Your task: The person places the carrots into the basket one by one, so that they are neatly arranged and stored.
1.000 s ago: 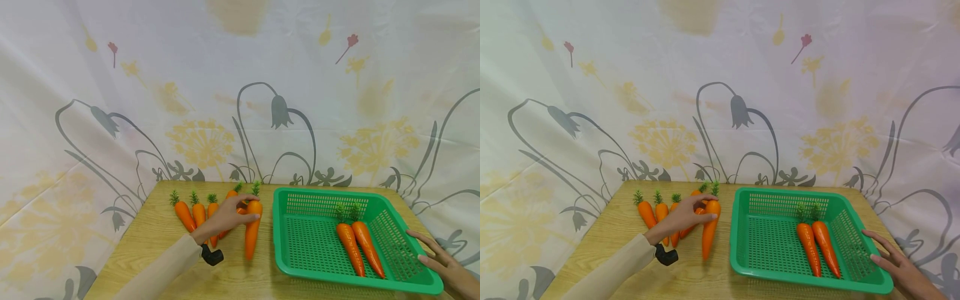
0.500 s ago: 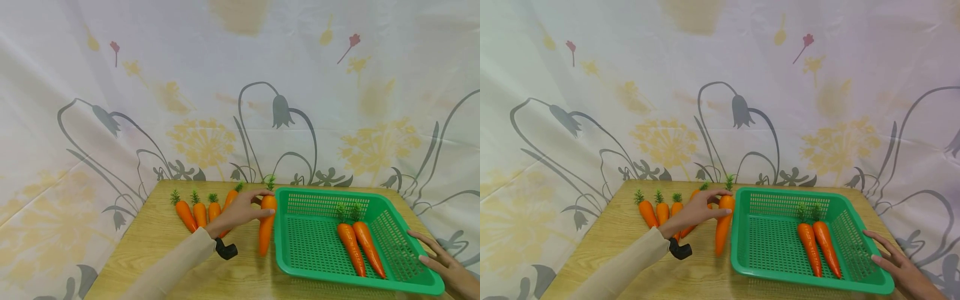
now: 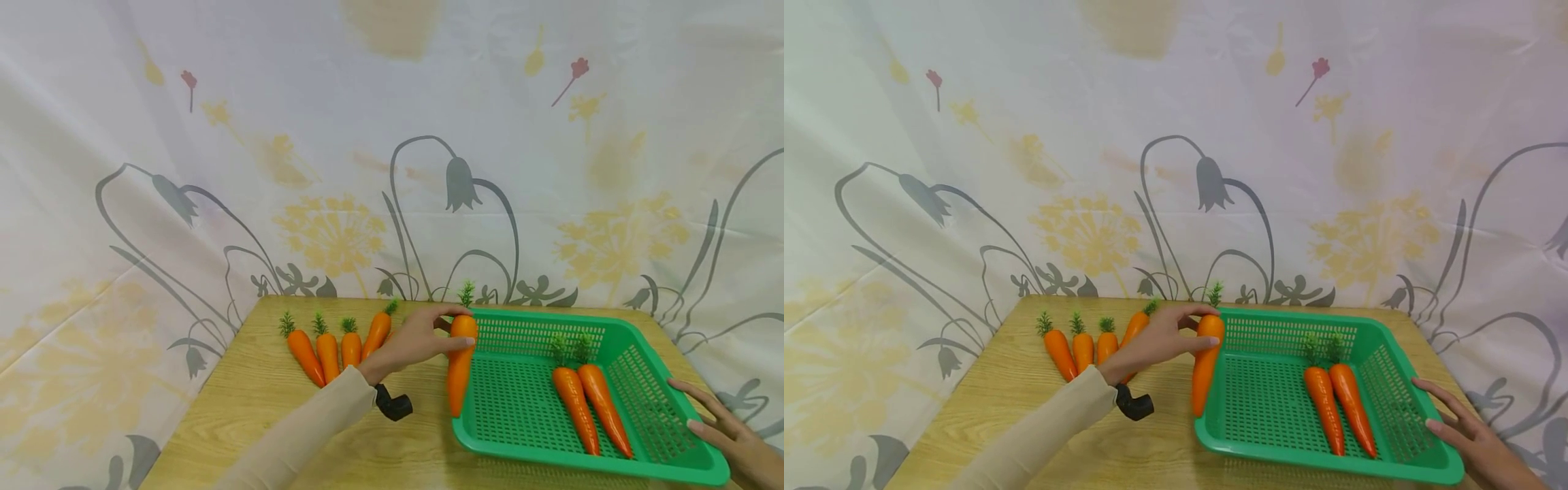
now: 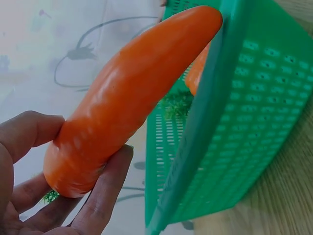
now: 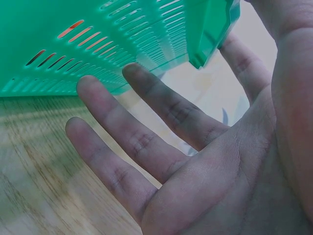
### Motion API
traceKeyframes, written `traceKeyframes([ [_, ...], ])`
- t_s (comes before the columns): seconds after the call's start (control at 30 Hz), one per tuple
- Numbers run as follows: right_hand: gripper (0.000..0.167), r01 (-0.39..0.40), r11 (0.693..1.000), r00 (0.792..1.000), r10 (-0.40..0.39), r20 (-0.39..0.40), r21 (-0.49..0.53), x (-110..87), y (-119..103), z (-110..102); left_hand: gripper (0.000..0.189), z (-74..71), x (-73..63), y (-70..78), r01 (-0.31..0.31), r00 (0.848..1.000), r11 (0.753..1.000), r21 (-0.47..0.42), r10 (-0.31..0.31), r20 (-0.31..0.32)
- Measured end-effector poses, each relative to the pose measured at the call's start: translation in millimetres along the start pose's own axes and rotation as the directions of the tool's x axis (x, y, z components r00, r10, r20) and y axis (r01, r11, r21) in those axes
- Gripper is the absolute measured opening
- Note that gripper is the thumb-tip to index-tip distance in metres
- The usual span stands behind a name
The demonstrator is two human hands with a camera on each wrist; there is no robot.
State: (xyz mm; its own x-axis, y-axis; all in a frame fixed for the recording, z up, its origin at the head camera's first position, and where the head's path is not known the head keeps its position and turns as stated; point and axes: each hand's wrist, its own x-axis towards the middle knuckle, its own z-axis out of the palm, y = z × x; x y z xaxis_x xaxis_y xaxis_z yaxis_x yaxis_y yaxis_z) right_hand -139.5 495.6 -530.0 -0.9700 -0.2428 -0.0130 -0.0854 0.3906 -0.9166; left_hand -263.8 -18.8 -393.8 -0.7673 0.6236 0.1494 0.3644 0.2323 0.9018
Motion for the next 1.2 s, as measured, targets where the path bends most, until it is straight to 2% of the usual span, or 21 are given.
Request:
traceKeyframes([
  [0.17, 0.067, 0.001, 1.0, 1.0, -0.001, -0.002, 0.0, -0.3, 2, 0, 0.044, 8.7, 10.2, 4.2, 0.008, 1.0, 1.0, -0.019, -0.008, -0.001],
  [0.4, 0.067, -0.036, 0.999, 0.999, 0.036, -0.007, -0.002, -0.4, 1, 0, 0.045, 21.8, 23.8, 1.4, 0.01, 1.0, 1.0, -0.017, -0.01, 0.006],
  [0.5, 0.067, -0.05, 0.999, 0.999, 0.05, -0.01, -0.003, -0.8, 0, 0, 0.045, 26.6, 28.5, 1.6, 0.021, 1.0, 0.999, -0.04, -0.021, 0.02],
  [0.77, 0.067, -0.021, 1.0, 1.0, 0.021, -0.014, -0.016, -1.2, 0, 1, 0.044, 41.2, 42.6, -0.4, 0.049, 0.998, 0.992, -0.113, -0.043, 0.052],
  [1.03, 0.067, -0.038, 0.999, 0.999, 0.038, -0.012, -0.003, -2.1, -2, 2, 0.037, 58.9, 55.7, 1.7, 0.022, 0.994, 0.98, -0.198, 0.0, 0.112],
  [1.2, 0.067, -0.051, 0.998, 0.999, 0.051, 0.004, 0.04, -1.4, -3, 0, 0.04, 69.7, 63.6, 4.3, 0.062, 0.993, 0.976, -0.208, -0.039, 0.11],
])
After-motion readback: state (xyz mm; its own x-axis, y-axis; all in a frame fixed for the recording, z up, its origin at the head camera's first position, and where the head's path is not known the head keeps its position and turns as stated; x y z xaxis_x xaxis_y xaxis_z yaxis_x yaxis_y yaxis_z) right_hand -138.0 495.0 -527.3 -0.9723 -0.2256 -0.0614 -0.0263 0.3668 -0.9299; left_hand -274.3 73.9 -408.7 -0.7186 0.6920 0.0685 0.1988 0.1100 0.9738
